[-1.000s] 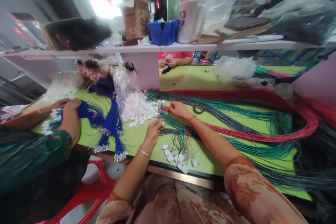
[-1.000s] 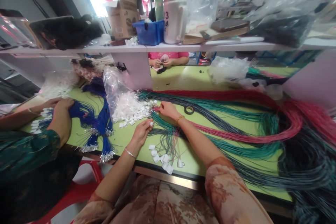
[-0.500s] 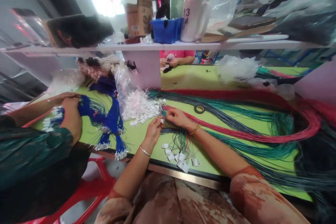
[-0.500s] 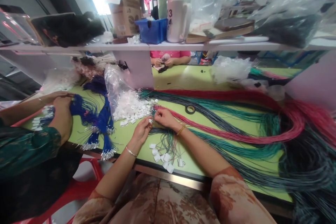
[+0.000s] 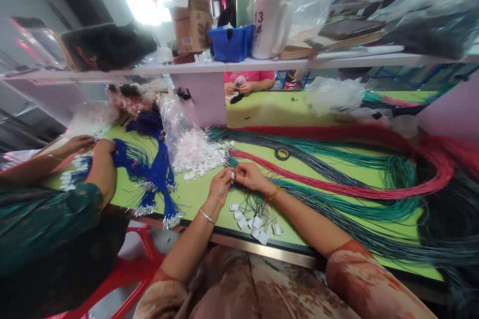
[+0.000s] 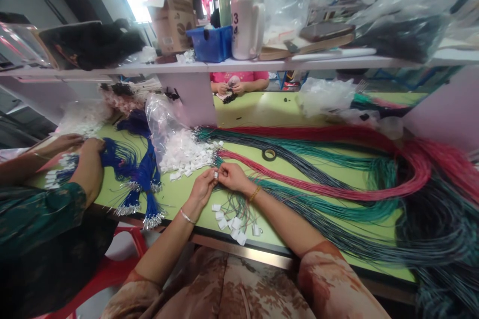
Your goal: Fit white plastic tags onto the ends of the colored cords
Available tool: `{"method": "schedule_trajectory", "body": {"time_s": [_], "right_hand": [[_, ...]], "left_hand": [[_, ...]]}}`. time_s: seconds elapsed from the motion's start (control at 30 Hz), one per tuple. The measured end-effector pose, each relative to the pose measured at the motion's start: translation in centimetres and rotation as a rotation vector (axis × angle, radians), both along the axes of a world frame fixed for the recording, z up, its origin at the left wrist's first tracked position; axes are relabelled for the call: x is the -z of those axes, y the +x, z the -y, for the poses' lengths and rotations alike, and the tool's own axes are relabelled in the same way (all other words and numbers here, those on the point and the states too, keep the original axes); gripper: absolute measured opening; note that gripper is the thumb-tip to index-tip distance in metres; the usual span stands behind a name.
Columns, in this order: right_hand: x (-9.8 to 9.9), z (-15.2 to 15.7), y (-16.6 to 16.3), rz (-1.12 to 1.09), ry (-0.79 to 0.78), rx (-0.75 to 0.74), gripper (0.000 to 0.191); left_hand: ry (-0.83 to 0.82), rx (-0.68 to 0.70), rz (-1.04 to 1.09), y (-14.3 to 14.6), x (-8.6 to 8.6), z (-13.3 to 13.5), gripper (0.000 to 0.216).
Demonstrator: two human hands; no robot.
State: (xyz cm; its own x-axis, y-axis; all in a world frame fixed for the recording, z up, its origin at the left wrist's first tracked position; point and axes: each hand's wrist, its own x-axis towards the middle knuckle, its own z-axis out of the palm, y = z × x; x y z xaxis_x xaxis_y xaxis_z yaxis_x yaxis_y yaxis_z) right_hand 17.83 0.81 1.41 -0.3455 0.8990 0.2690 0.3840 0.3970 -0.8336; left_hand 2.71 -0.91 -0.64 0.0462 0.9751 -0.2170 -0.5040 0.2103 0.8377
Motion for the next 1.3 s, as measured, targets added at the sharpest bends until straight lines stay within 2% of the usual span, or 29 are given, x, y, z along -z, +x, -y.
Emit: {"method": "schedule_trajectory", "body": {"time_s": [0.2, 0.37, 0.43, 0.5, 0.53, 0.57, 0.63, 0.7, 0.73, 0.77, 0.83, 0.87, 0.9, 0.97, 1.03, 1.07, 1.1, 1.17, 1.3], "right_hand": [[0.2, -0.1, 0.5, 0.044, -0.033, -0.038, 0.01], [0.1, 0.0, 0.5, 0.102, -0.029, -0.001, 0.013], [-0.5, -0.4, 1.1, 0.085, -0.052, -0.064, 0.013], [-1.3, -1.0, 1.9, 0.01, -0.104, -0.109, 0.016], [-1.7, -1.3, 2.3, -0.03, -0.13, -0.103, 0.019], [-2.0, -1.5, 2.5, -0.054, -0.146, -0.091, 0.022], [-2.2, -1.5, 2.3, -0.023, -0.135, -0.091, 0.021], [-1.7, -0.8, 1.4, 0.117, -0.085, -0.126, 0.014], [-1.4, -0.3, 0.8, 0.207, -0.055, -0.123, 0.012], [-0.9, 0.2, 0.2, 0.297, -0.027, -0.099, 0.011], [-0.1, 1.1, -0.6, 0.434, 0.019, -0.028, 0.011], [0.2, 1.4, -0.8, 0.476, 0.026, -0.01, 0.011], [0.4, 1.5, -0.9, 0.503, 0.026, -0.005, 0.011], [0.6, 1.6, -0.9, 0.535, 0.027, -0.006, 0.013], [0.5, 1.5, -0.9, 0.567, 0.06, 0.0, 0.015], [0.5, 1.4, -0.9, 0.587, 0.081, 0.001, 0.015], [0.4, 1.4, -0.9, 0.611, 0.099, -0.003, 0.015], [0.3, 1.5, -0.9, 0.66, 0.123, -0.03, 0.015], [-0.2, 1.6, -0.8, 0.727, 0.17, -0.053, 0.015]], "left_hand": [[-0.002, -0.02, -0.028, 0.1, 0.1, -0.1, 0.038], [0.046, -0.002, -0.168, 0.1, -0.2, 0.2, 0.036], [0.129, -0.049, -0.28, 0.4, -0.9, 1.1, 0.03], [0.288, -0.109, -0.404, 1.0, -2.0, 2.6, 0.023], [0.393, -0.096, -0.457, 1.5, -2.5, 3.5, 0.02], [0.503, -0.013, -0.504, 2.1, -2.9, 4.5, 0.018], [0.744, 0.335, -0.6, 3.6, -3.4, 6.6, 0.017], [0.972, 0.667, -0.694, 5.0, -3.4, 8.1, 0.021], [1.062, 0.77, -0.727, 5.6, -3.3, 8.7, 0.024], [1.126, 0.819, -0.749, 5.9, -3.2, 8.9, 0.026], [1.15, 0.768, -0.771, 5.6, -3.0, 8.7, 0.028], [1.112, 0.67, -0.782, 4.9, -3.0, 8.2, 0.026], [1.045, 0.541, -0.811, 3.9, -3.1, 7.4, 0.023], [0.86, 0.198, -0.93, 1.1, -3.4, 5.3, 0.017], [0.639, -0.088, -1.239, -2.1, -3.7, 3.0, 0.019], [0.525, -0.16, -1.406, -3.6, -3.7, 1.9, 0.02], [0.425, -0.184, -1.545, -4.9, -3.6, 1.1, 0.02], [0.293, -0.142, -1.731, -6.6, -3.0, 0.0, 0.018], [0.275, -0.058, -1.85, -7.5, -1.6, -0.1, 0.008]]}}
